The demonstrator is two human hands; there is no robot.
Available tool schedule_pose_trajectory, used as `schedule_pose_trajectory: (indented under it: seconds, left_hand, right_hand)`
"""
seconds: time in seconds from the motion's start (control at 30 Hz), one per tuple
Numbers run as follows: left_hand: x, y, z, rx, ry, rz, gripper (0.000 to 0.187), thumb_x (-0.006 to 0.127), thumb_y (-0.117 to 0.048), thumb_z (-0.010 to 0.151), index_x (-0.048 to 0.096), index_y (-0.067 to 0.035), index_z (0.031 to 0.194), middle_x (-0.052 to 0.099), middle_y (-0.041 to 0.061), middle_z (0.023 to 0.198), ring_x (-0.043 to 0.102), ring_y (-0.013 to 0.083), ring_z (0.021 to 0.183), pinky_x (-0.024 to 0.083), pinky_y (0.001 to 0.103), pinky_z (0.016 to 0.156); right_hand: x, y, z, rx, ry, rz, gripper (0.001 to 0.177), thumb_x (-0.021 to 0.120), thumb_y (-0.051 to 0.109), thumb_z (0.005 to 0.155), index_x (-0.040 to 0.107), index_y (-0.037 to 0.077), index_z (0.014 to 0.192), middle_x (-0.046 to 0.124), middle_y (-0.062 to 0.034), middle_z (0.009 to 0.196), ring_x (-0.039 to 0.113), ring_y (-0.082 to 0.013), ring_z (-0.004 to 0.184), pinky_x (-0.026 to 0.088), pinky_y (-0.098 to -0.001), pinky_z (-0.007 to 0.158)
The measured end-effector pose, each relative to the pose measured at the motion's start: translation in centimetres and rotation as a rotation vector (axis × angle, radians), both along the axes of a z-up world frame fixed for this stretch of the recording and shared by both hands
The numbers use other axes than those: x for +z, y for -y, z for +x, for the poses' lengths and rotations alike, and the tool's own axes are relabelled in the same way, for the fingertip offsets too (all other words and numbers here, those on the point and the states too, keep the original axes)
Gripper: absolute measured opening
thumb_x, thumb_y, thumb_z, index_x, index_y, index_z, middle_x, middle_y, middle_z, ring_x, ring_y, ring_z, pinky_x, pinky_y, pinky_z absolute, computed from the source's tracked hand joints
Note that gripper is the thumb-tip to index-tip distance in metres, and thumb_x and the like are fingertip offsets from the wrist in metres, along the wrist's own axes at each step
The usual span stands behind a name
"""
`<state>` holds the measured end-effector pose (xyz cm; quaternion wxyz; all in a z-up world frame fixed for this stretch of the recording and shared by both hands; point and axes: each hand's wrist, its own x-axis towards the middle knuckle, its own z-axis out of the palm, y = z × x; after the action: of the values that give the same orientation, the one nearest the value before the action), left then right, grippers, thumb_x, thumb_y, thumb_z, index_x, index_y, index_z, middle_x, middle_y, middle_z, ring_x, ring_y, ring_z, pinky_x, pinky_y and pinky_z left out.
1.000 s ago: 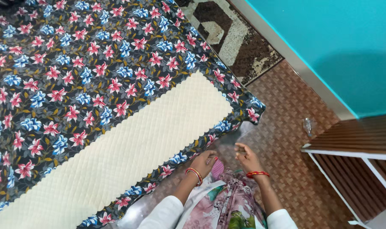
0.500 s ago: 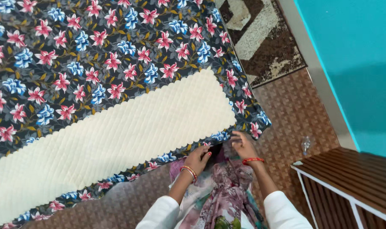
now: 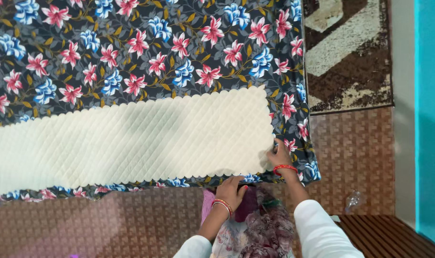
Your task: The person places a long quilted runner across the width of a bed, smoothing it with their hands and then tucks the floral bedsheets under the mattress at the foot and sides.
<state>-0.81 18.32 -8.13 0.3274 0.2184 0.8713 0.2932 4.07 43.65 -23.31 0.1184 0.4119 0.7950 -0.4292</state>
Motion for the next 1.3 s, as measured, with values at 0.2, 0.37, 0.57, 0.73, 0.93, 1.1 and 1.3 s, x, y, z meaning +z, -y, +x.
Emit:
schedule_pose_trajectory:
  seconds: [0.2,0.37,0.57,0.73,0.93,1.1,1.3]
  left_hand:
    - [-1.3,-0.9,0.0,-0.032,0.023,-0.191,0.047,0.071,-0.03,0.09,0.059,-0.017,0.134,0.062,0.01,0.132,0.057,0.0339,0.124,0.044,0.049,0.103]
    - [-0.4,-3.4,-0.3,-0.152,0.027,-0.384,0.086,0.076,-0.033,0.086,0.028,-0.017,0.156,0.028,0.009,0.162,0.024,0.0337,0.15,0.029,0.055,0.114]
    - [1.4,-6.7,-0.7,-0.243,0.074,-0.482,0.097,0.072,-0.027,0.088,0.01,-0.022,0.162,0.005,0.009,0.171,0.004,0.0345,0.157,0.017,0.062,0.12]
    - [-1.8,-8.0,0.8,-0.376,-0.257,-0.552,0.087,0.055,-0.009,0.093,0.009,-0.026,0.165,0.007,0.014,0.17,0.009,0.0436,0.153,0.021,0.068,0.113]
    - [-5.5,-9.8,1.6,-0.396,-0.176,-0.406,0.079,0.046,-0.008,0.099,0.006,-0.022,0.166,0.006,0.024,0.169,0.013,0.0492,0.151,0.024,0.068,0.113]
    - [-4.1,-11.4,1.6,-0.397,-0.202,-0.253,0.08,0.05,-0.011,0.099,0.011,-0.028,0.167,0.009,0.018,0.171,0.014,0.0407,0.155,0.026,0.062,0.117]
    - [-5.8,-10.6,2.4,-0.266,0.231,-0.229,0.075,0.068,-0.034,0.09,0.034,-0.022,0.156,0.016,0.01,0.172,0.019,0.0352,0.156,0.032,0.063,0.113]
  right_hand:
    - [1.0,-0.8,-5.0,-0.202,-0.135,-0.546,0.051,0.076,0.021,0.084,0.061,0.0,0.128,0.073,-0.0084,0.108,0.068,-0.0191,0.095,0.052,-0.0334,0.086]
    - [0.6,-2.3,-6.2,-0.404,-0.184,-0.677,0.04,0.075,0.019,0.089,0.066,0.0,0.123,0.071,-0.0056,0.105,0.061,-0.0145,0.088,0.049,-0.0307,0.08]
    - [4.2,-3.7,-3.5,-0.366,-0.251,-0.573,0.032,0.074,0.018,0.088,0.069,0.005,0.117,0.072,-0.0002,0.099,0.063,-0.0085,0.083,0.051,-0.0257,0.073]
    - [5.9,-5.4,-0.2,-0.541,-0.064,-0.587,0.021,0.072,0.019,0.091,0.066,0.005,0.105,0.067,-0.0009,0.085,0.056,-0.0113,0.065,0.042,-0.0332,0.052]
    - [4.2,-7.5,2.1,-0.365,-0.364,-0.401,0.013,0.072,0.02,0.099,0.071,0.008,0.102,0.062,0.0041,0.085,0.049,-0.0012,0.069,0.041,-0.0225,0.06]
    - [2.6,-9.8,3.8,-0.214,-0.453,0.11,0.019,0.071,0.016,0.103,0.068,0.0,0.114,0.069,-0.0015,0.1,0.06,-0.0074,0.087,0.05,-0.0251,0.079]
    - [3.0,-8.9,4.0,0.088,-0.433,0.075,0.039,0.068,0.003,0.095,0.063,0.003,0.133,0.068,-0.0126,0.112,0.064,-0.0171,0.093,0.053,-0.0314,0.082]
